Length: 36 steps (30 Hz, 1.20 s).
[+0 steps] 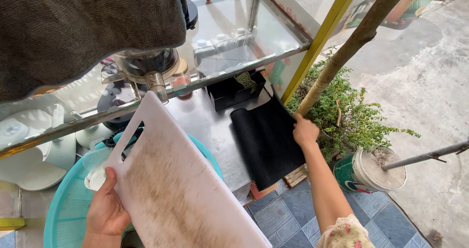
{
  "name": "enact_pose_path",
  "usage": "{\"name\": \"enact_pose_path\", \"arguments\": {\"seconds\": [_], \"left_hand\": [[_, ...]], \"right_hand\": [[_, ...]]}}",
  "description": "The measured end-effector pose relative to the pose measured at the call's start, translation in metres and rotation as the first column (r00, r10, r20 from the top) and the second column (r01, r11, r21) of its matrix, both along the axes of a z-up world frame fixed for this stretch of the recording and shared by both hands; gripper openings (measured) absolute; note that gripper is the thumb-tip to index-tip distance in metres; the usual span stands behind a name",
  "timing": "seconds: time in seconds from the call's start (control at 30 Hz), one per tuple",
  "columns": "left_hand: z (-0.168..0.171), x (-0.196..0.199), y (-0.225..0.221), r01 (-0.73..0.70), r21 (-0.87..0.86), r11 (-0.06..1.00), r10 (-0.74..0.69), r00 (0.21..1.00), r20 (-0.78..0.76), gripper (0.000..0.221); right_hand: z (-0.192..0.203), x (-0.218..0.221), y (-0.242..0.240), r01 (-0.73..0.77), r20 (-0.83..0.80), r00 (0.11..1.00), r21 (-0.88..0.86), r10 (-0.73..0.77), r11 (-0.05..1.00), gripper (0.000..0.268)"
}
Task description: The person disassembles a juicer at an outdoor beverage stall, lifting off the black hopper and separating the clear bowl and white parts, and places the components in a blue basin on a yellow table. They then retrieve the parts, fit the clear bowl onto the motor base, attach the metal strainer basket, and press the black hopper back onto the juicer.
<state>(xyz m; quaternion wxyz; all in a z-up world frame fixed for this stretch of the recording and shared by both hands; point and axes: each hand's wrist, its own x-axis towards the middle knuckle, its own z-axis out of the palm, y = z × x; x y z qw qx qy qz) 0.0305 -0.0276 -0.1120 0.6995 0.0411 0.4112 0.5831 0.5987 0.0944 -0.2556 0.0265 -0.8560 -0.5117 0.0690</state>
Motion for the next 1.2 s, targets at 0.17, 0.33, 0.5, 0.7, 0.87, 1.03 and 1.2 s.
{"name": "enact_pose_path", "arguments": {"seconds": [0.17,0.33,0.5,0.7,0.87,1.03,1.2], "left_hand": [[-0.006,0.002,0.003,-0.051,-0.061,0.997,0.048,0.997,-0.062,0.050],[-0.010,0.002,0.010,-0.026,-0.018,1.000,0.024,0.996,-0.088,0.049],[-0.002,0.009,0.009,0.012,-0.015,1.000,-0.013,0.996,-0.083,0.051],[-0.009,0.002,0.009,0.041,0.012,0.999,-0.040,0.997,-0.061,0.051],[0.002,0.008,0.008,0.051,0.004,0.999,-0.050,0.996,-0.076,0.052],[0.016,0.011,0.005,0.032,-0.052,0.998,-0.039,0.988,-0.152,0.053],[0.007,0.020,0.014,0.060,-0.050,0.997,-0.066,0.989,-0.136,0.053]], "right_hand": [[-0.075,-0.029,-0.025,-0.323,0.276,0.919,0.121,0.281,0.939,0.082],[-0.004,-0.150,-0.062,-0.365,-0.049,0.930,0.007,0.365,0.931,0.109],[-0.057,-0.168,-0.055,-0.356,-0.199,0.920,-0.059,0.339,0.932,0.104],[-0.015,-0.140,-0.023,-0.346,-0.528,0.721,0.286,0.448,0.894,0.099],[-0.041,-0.149,-0.024,-0.328,-0.757,0.511,0.265,0.407,0.907,0.091],[-0.094,-0.144,-0.037,-0.305,-0.609,0.728,0.123,0.315,0.944,0.066],[-0.135,-0.076,-0.039,-0.002,-0.566,0.797,0.346,0.211,0.938,0.054]]}}
